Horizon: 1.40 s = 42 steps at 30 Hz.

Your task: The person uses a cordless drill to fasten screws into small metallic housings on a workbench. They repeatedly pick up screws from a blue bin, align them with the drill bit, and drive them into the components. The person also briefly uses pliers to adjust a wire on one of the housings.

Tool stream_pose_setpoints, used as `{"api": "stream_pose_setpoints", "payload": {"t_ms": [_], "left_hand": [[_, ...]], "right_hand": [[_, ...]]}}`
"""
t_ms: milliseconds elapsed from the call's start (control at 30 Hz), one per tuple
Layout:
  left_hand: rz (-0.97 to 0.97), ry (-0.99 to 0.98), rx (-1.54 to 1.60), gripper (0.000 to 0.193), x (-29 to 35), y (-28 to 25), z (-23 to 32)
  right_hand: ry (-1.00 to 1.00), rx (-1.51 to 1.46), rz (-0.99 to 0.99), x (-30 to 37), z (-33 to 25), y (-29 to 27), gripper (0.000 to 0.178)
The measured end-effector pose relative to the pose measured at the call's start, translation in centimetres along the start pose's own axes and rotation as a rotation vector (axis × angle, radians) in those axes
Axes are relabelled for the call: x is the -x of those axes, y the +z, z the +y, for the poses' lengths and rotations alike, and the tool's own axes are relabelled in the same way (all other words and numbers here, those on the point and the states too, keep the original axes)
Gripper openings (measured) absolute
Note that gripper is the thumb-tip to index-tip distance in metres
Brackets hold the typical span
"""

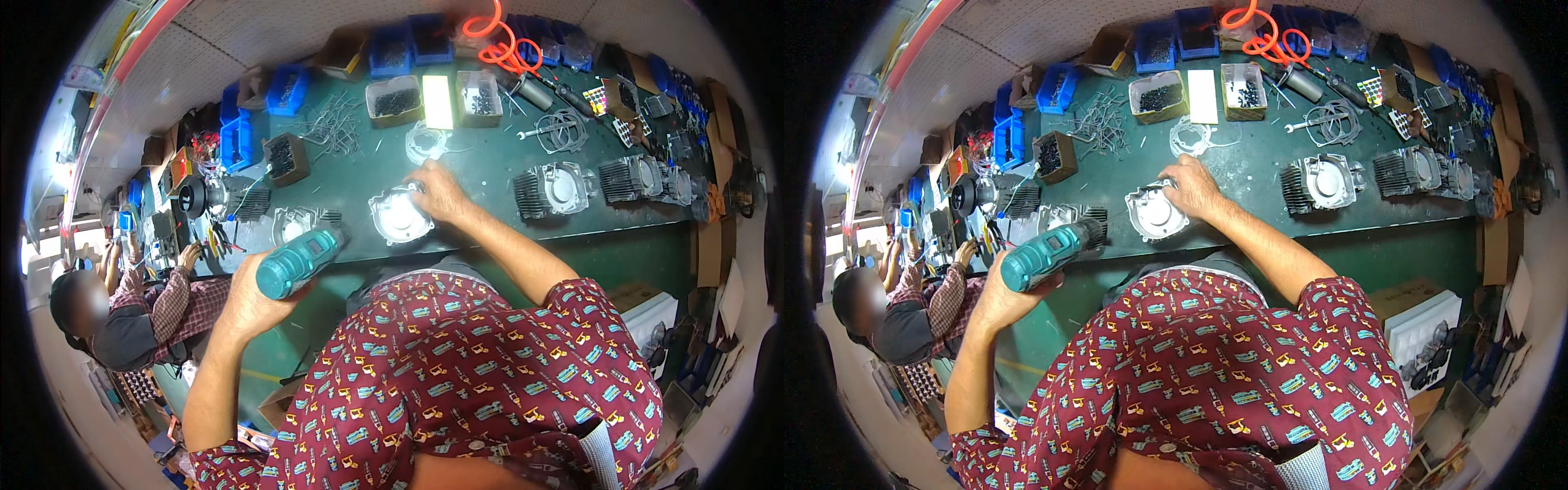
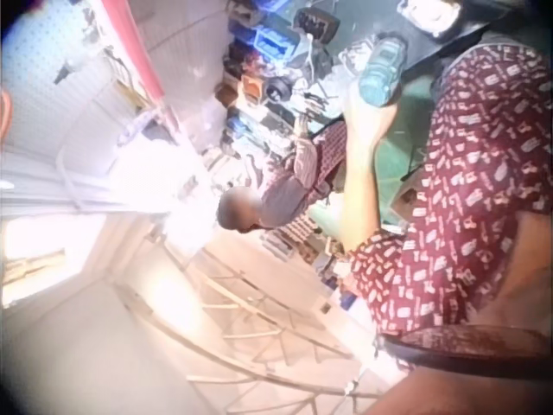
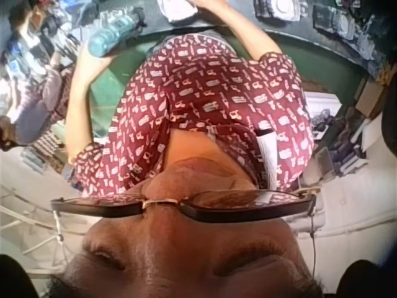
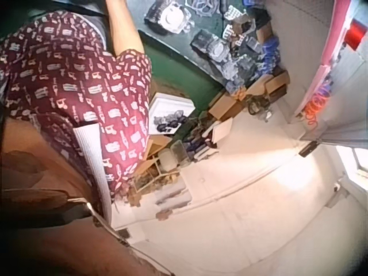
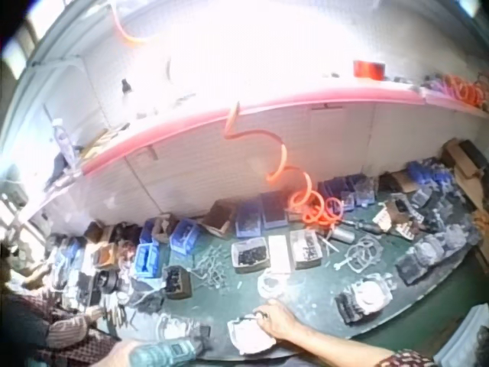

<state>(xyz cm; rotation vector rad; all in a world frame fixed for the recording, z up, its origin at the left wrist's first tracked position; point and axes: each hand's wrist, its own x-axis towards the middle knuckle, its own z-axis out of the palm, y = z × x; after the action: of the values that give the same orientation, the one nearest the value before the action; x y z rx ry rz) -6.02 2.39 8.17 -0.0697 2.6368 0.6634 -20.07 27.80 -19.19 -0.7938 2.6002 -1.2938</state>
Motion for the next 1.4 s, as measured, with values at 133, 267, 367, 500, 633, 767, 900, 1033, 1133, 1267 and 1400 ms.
{"api": "stream_pose_setpoints", "payload": {"t_ms": [133,267,367,500,633,767,900,1033,1133,1267,1400], "left_hand": [[0.0,-0.075,0.062,0.041,0.4,2.7,-1.9],[0.045,-0.063,0.09,0.043,0.4,3.4,-2.4],[0.156,-0.062,0.099,0.043,1.6,3.8,-2.2],[0.119,-0.047,0.176,0.038,2.3,4.2,-2.4],[0.087,-0.045,0.183,0.038,2.0,4.6,-1.9],[0.126,-0.009,0.344,0.037,2.7,5.2,-2.3],[0.2,-0.03,0.516,0.035,3.1,5.4,-2.1],[0.227,-0.15,0.697,0.036,3.6,6.5,-2.9],[0.21,-0.182,0.767,0.036,3.4,6.9,-3.0],[0.212,-0.179,0.82,0.032,3.3,7.4,-3.2],[0.191,-0.233,0.819,0.028,3.2,6.9,-3.1]], "right_hand": [[-0.179,0.093,0.073,0.1,-3.6,-0.6,0.03],[-0.394,0.062,-0.034,0.4,-5.0,1.1,0.023],[-0.367,0.201,-0.138,0.5,-5.2,1.8,0.023],[-0.354,0.316,-0.196,0.4,-5.8,2.0,0.024],[-0.25,0.061,-0.11,-0.1,-5.3,2.3,0.027],[-0.065,-0.407,-0.094,-0.6,-3.8,-1.0,0.033],[0.349,-0.841,-0.128,0.3,-3.6,-4.6,0.033],[0.463,-1.042,-0.111,1.3,-3.1,-5.1,0.031],[0.49,-1.135,-0.136,1.8,-2.3,-4.8,0.033],[0.473,-1.256,-0.188,2.0,-2.4,-4.1,0.032],[0.481,-1.303,-0.223,1.9,-2.5,-4.5,0.033]]}}
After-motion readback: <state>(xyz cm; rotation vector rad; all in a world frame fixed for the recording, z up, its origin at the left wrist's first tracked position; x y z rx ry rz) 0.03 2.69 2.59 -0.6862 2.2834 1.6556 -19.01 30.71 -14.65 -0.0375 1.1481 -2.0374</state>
